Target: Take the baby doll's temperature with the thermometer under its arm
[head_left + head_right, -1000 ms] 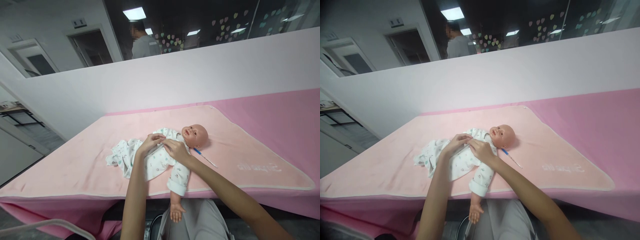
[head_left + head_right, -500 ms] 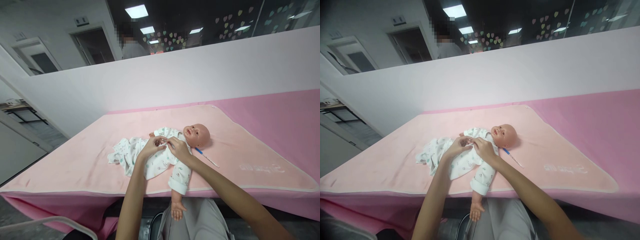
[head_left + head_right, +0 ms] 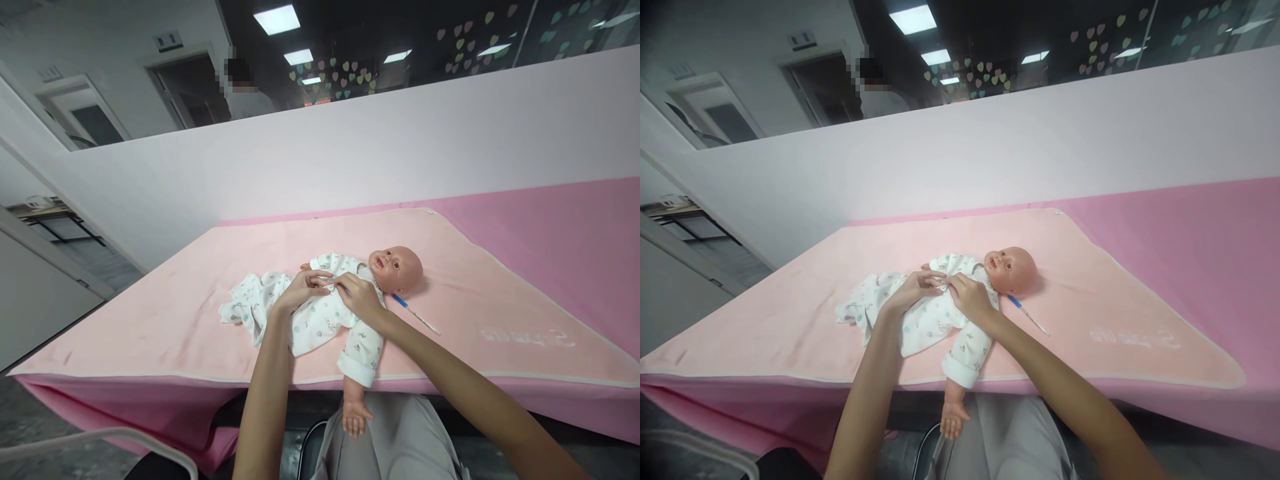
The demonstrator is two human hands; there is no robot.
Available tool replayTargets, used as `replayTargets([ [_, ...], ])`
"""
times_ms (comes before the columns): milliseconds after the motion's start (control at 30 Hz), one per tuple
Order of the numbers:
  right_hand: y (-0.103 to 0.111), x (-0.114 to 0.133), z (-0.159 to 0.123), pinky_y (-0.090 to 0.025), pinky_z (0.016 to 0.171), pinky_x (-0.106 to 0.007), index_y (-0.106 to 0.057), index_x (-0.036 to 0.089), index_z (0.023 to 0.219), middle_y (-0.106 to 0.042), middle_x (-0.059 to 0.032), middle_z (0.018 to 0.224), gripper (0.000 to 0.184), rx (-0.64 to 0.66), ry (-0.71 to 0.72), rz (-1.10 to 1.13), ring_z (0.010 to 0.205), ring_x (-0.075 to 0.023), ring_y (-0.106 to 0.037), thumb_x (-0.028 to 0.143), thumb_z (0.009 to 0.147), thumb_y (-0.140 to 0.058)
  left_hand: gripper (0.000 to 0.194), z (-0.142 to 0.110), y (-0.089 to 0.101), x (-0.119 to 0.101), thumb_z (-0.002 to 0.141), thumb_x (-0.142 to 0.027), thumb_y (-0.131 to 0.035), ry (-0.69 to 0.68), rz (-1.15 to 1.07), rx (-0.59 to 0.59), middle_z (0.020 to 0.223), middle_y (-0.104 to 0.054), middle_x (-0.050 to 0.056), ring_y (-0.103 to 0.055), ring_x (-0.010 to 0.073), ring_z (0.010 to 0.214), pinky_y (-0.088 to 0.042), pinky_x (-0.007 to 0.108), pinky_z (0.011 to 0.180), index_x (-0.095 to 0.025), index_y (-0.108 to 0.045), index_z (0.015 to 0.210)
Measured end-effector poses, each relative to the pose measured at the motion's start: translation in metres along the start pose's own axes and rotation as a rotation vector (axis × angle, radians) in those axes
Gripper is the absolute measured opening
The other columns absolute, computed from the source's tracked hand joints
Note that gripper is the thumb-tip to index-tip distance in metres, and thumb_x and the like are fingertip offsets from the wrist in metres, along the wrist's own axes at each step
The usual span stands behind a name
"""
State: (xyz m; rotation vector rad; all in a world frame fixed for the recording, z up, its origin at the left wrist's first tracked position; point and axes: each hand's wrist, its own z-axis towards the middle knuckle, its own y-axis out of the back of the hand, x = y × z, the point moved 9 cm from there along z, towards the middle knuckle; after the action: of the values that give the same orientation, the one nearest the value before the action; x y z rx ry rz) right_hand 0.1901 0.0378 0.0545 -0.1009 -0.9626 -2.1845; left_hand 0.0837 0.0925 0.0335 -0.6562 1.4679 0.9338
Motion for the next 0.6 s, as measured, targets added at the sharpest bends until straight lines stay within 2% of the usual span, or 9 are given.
replayTargets([
  [200, 0.007, 0.002, 0.0, -0.043, 0.065, -0.022, -0.06, 0.019, 0.096, -0.064, -0.0034, 0.085, 0.018, -0.035, 0.007, -0.011, 0.076, -0.0135, -0.06, 0.016, 0.086, -0.045, 0.057, 0.001, 0.001, 0.003, 0.053, -0.023, -0.078, 0.004, -0.029, -0.004, 0.074, -0.069, 0.002, -0.063, 0.0164, 0.076, -0.046, 0.031, 0.077, -0.014, -0.061, 0.106],
  [433, 0.007, 0.016, -0.008, -0.04, 0.06, -0.02, -0.065, 0.022, 0.089, -0.063, -0.002, 0.084, 0.023, -0.011, 0.201, -0.068, 0.071, -0.01, -0.058, 0.012, 0.084, -0.045, 0.055, 0.004, 0.008, 0.008, 0.053, -0.022, -0.078, -0.008, -0.003, -0.046, 0.071, -0.069, 0.003, -0.063, 0.0172, 0.076, -0.047, 0.033, 0.078, -0.013, -0.062, 0.105],
  [600, 0.006, 0.016, -0.009, -0.038, 0.058, -0.02, -0.067, 0.023, 0.086, -0.061, -0.0016, 0.081, 0.024, -0.014, 0.188, -0.105, 0.066, -0.0088, -0.055, 0.012, 0.084, -0.046, 0.05, 0.004, 0.009, 0.008, 0.053, -0.021, -0.078, -0.003, -0.032, -0.04, 0.07, -0.068, 0.003, -0.062, 0.0158, 0.074, -0.046, 0.031, 0.078, -0.013, -0.063, 0.1],
])
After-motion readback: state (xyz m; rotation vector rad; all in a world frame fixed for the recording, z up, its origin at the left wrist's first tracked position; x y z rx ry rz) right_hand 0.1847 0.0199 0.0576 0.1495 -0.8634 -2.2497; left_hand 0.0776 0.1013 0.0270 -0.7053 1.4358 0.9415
